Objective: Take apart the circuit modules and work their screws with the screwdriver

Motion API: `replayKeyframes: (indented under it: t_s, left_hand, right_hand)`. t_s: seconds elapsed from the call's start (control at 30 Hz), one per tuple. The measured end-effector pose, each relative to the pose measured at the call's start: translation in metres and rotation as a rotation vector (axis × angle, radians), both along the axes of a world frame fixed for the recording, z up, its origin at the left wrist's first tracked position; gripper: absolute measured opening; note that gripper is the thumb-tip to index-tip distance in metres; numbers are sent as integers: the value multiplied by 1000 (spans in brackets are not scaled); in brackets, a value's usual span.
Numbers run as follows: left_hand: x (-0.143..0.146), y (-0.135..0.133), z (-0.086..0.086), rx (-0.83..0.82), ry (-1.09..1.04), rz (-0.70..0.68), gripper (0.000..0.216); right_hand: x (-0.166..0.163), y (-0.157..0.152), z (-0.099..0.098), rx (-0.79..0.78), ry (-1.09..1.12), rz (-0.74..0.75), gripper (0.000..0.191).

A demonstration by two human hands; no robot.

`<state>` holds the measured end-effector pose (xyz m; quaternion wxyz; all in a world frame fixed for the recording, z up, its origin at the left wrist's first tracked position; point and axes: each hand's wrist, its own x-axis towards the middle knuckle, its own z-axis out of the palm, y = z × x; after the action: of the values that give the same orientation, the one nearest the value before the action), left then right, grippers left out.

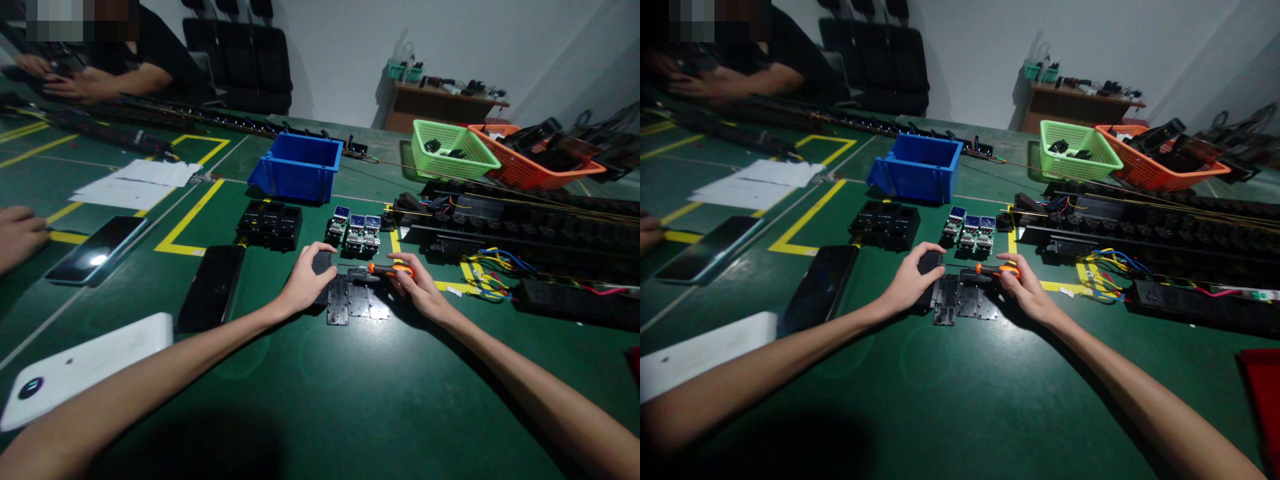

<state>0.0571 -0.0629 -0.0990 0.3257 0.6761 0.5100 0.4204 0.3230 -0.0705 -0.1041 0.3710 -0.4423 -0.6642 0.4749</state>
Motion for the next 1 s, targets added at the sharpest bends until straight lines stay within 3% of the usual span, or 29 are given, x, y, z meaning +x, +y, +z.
replayKeyframes:
  t_s: [0.3,0.67,1.0]
  left_hand:
    - [0,-1,-1,4,9,-8,27]
    - [0,-1,1,5,13,-10,26]
    - [0,-1,0,2,5,-10,26]
  right_hand:
    - [2,4,-4,148,-134,-82,31]
    - [3,3,-4,243,-129,-127,25]
    - [4,9,-6,429,-58,-58,12]
